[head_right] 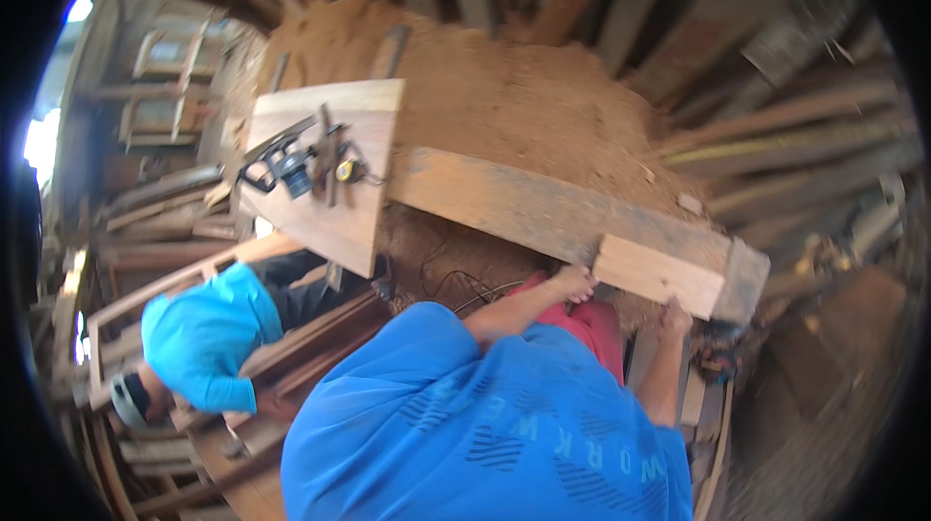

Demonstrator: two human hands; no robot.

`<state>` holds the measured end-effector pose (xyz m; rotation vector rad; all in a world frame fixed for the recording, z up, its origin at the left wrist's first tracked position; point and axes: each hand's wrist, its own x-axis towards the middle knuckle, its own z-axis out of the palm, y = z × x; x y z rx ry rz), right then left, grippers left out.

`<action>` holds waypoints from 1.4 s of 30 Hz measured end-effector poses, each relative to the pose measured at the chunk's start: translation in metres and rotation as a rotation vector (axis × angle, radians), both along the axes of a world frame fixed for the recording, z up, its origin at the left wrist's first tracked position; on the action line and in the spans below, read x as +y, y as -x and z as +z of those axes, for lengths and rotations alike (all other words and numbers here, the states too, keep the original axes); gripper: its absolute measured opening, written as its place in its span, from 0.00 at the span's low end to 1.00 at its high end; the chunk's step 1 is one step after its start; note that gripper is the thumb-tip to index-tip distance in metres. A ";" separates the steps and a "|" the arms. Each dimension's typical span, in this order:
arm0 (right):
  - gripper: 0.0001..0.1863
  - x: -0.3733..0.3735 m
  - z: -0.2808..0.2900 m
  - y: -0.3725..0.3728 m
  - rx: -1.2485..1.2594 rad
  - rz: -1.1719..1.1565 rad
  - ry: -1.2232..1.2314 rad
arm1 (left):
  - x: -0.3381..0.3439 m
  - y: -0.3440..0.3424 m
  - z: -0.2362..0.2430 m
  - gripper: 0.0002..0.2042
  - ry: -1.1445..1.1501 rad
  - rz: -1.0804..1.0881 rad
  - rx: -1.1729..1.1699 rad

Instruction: The person selects a small wooden plank and positions it on a workbench. They then use a handheld electric router to shape the edges of the wood, moving the tool along the plank's length to create a groove or profile. The person handles the wood and the power tool with both hands to guide the cutting process.

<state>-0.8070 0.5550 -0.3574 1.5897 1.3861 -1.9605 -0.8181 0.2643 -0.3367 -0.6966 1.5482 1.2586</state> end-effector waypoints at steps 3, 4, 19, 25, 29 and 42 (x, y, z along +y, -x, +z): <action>0.17 0.006 -0.010 0.001 -0.103 0.234 -0.058 | -0.002 -0.011 0.008 0.14 0.091 0.092 0.070; 0.18 0.006 -0.008 0.005 -0.124 0.244 -0.060 | -0.003 -0.008 0.016 0.14 0.187 -0.115 0.215; 0.25 0.003 0.017 0.031 -0.392 0.423 -0.018 | -0.019 -0.023 0.043 0.12 0.333 0.124 0.741; 0.29 -0.018 0.052 0.047 -0.265 1.253 -0.082 | -0.096 -0.033 0.085 0.15 0.374 0.176 0.354; 0.25 -0.082 0.082 0.070 0.186 1.569 -0.419 | -0.141 -0.108 0.048 0.12 0.563 0.380 0.360; 0.45 -0.285 0.071 0.114 0.070 2.284 -0.739 | -0.276 -0.197 0.081 0.34 0.834 0.680 0.010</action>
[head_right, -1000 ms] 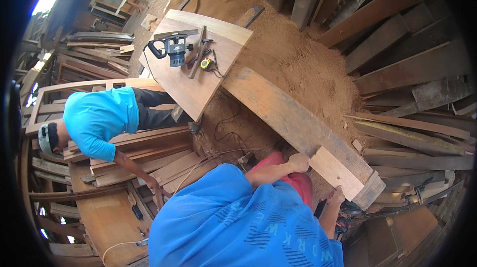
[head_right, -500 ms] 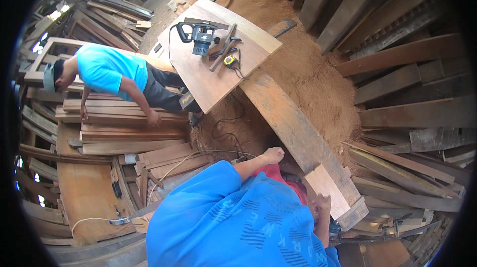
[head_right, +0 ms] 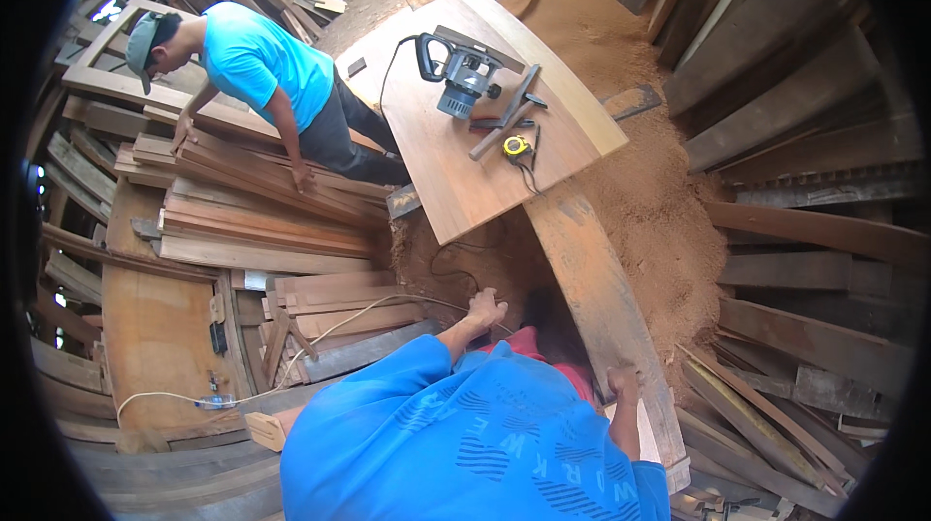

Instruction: The person selects a small wooden plank and positions it on a workbench. They then use a handheld electric router to shape the edges of the wood, moving the tool along the plank's length to create a groove or profile. The person handles the wood and the power tool with both hands to guide the cutting process.

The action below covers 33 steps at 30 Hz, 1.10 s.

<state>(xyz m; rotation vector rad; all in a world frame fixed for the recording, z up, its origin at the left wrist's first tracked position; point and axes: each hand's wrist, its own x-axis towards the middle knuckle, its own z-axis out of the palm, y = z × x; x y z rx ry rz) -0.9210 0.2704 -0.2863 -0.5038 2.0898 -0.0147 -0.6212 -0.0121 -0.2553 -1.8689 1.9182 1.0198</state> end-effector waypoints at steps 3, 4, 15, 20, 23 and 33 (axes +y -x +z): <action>0.57 0.000 -0.004 -0.016 0.072 -0.119 -0.142 | -0.047 -0.013 0.012 0.38 0.286 -0.040 0.025; 0.59 0.007 -0.017 -0.013 0.031 -0.135 -0.159 | -0.065 -0.019 0.011 0.38 0.393 -0.094 -0.003; 0.59 -0.003 -0.016 -0.002 0.006 -0.133 -0.210 | -0.160 -0.018 0.001 0.44 0.300 -0.288 -0.221; 0.46 0.019 -0.065 0.011 0.028 -0.093 -0.107 | -0.169 -0.019 0.006 0.44 0.273 -0.326 -0.210; 0.37 0.006 -0.050 0.022 -0.028 0.102 -0.009 | -0.178 -0.022 0.015 0.43 0.214 -0.280 -0.171; 0.34 -0.256 0.058 0.034 0.110 0.151 0.437 | -0.182 -0.019 0.030 0.41 0.169 -0.246 -0.169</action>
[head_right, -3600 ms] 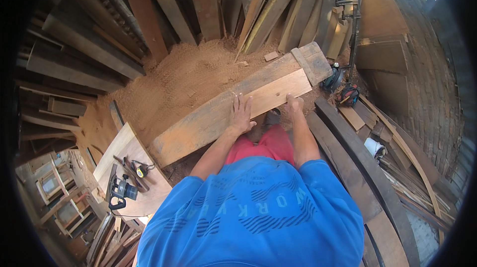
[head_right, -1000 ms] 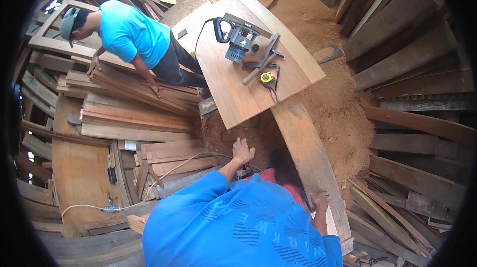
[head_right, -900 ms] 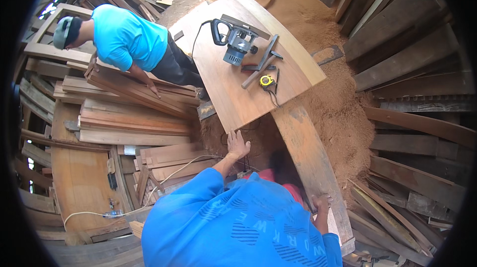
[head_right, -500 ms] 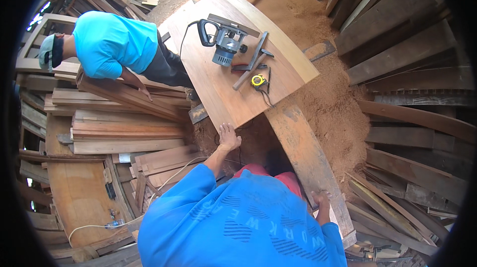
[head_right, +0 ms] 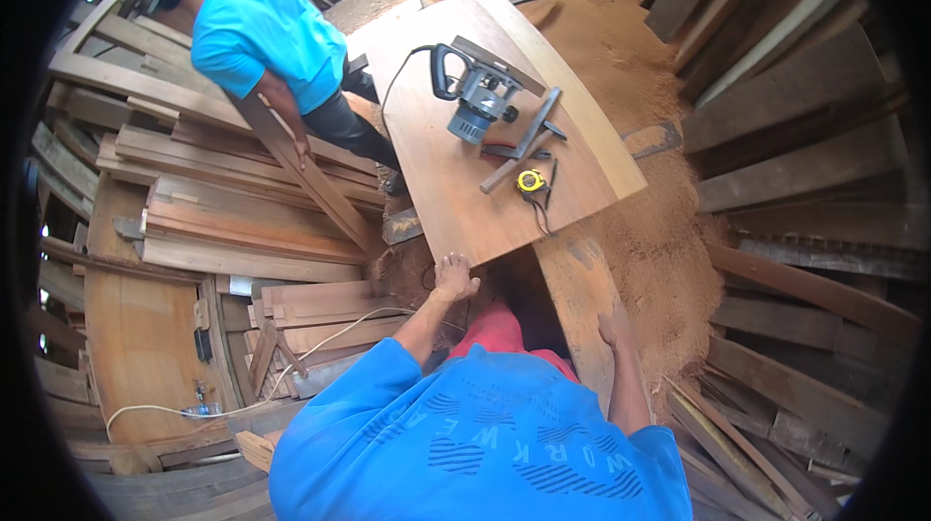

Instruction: The person selects a small wooden plank and positions it on a workbench. They then use a handheld electric router to shape the edges of the wood, moving the tool along the plank's length to create a groove or profile. The person handles the wood and the power tool with both hands to guide the cutting process.

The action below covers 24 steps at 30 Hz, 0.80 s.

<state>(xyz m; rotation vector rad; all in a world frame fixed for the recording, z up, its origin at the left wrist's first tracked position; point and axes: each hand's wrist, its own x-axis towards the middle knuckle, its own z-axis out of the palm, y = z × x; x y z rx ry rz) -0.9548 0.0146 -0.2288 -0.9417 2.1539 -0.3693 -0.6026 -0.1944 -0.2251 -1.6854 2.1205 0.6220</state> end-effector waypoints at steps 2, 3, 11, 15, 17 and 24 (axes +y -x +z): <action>0.36 -0.054 0.007 -0.010 0.026 0.048 0.085 | -0.003 0.001 0.005 0.42 -0.006 -0.036 -0.047; 0.37 -0.081 0.002 -0.015 0.033 0.099 0.174 | -0.006 -0.002 0.003 0.41 0.012 -0.063 -0.068; 0.51 -0.238 -0.001 -0.065 0.114 0.091 0.245 | -0.047 0.000 0.048 0.35 -0.281 -0.287 0.015; 0.56 -0.292 0.044 -0.108 0.074 0.111 0.105 | -0.074 -0.015 0.051 0.24 -0.464 -0.280 0.120; 0.57 -0.309 0.048 -0.125 0.119 0.080 0.015 | -0.096 -0.014 0.049 0.23 -0.737 -0.256 0.124; 0.48 -0.325 0.008 -0.121 0.201 0.096 0.210 | -0.121 -0.016 0.040 0.26 -0.785 -0.330 0.321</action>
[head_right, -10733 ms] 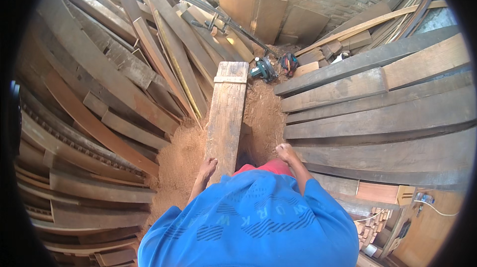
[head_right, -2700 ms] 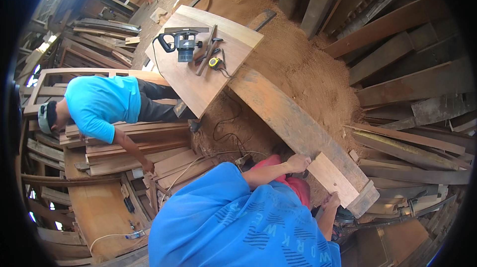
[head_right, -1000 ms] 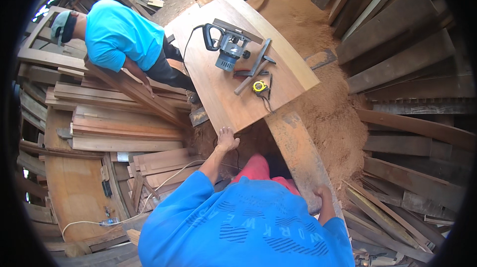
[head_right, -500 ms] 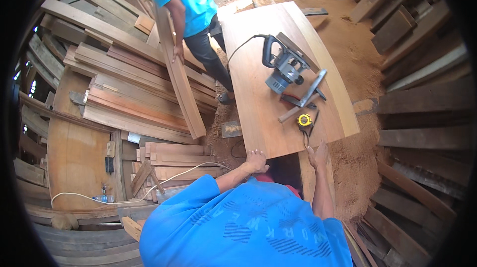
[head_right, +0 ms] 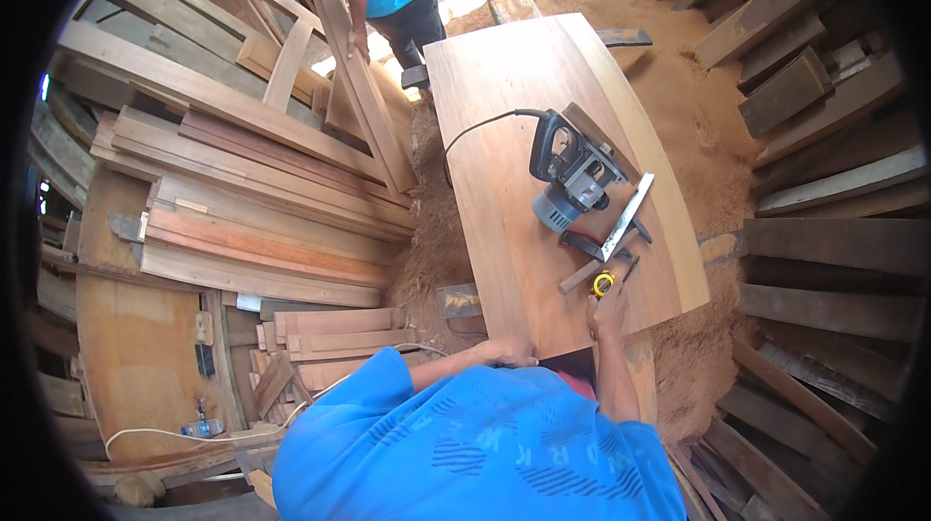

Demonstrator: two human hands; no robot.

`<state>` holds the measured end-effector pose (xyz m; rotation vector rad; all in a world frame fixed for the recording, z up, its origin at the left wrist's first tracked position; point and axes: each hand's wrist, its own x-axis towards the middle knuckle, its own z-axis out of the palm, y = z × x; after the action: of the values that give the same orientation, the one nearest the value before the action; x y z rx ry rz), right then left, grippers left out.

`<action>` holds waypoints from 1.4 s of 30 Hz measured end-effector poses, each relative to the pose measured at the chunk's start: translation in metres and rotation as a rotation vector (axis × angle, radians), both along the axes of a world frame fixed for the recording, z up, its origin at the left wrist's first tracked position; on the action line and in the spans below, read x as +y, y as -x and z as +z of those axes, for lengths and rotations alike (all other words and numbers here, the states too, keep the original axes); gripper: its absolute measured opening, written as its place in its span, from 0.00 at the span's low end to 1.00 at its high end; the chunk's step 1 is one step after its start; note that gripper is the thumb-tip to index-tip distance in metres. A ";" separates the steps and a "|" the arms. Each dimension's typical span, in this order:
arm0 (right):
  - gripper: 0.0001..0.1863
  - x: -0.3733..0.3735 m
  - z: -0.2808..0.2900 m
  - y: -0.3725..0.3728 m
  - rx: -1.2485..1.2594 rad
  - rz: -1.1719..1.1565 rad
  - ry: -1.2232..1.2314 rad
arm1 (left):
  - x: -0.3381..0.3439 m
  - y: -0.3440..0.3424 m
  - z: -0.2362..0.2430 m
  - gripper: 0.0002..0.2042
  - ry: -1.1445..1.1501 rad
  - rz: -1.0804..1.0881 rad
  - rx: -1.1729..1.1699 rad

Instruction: The person selects a small wooden plank and positions it on a workbench. They then use a handheld electric router to shape the edges of the wood, moving the tool along the plank's length to create a groove or profile. The person handles the wood and the power tool with both hands to guide the cutting process.

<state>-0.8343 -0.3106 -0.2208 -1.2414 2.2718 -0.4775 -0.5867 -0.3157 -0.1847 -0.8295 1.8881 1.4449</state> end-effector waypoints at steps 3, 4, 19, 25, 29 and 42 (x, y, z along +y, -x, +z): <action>0.47 -0.001 -0.006 0.001 0.061 0.043 0.019 | -0.003 -0.004 -0.015 0.27 -0.030 -0.006 0.051; 0.48 0.000 -0.005 0.002 0.031 0.036 -0.009 | -0.004 -0.006 -0.019 0.27 -0.034 0.022 0.055; 0.40 0.056 -0.005 0.041 0.106 -0.158 -0.213 | -0.164 -0.043 0.077 0.17 0.576 1.007 0.437; 0.40 0.055 0.019 0.030 0.152 -0.097 -0.321 | -0.271 -0.002 0.126 0.25 0.803 0.916 0.385; 0.41 0.047 0.024 0.030 0.158 -0.084 -0.388 | -0.312 0.046 0.102 0.31 0.654 0.892 0.509; 0.36 0.054 0.004 0.046 0.117 -0.089 -0.276 | -0.300 0.086 0.099 0.08 0.198 1.136 0.941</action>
<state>-0.8800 -0.2570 -0.2170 -1.0573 2.4008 -0.1179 -0.6731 -0.6154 -0.0856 -1.6864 2.3286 2.7002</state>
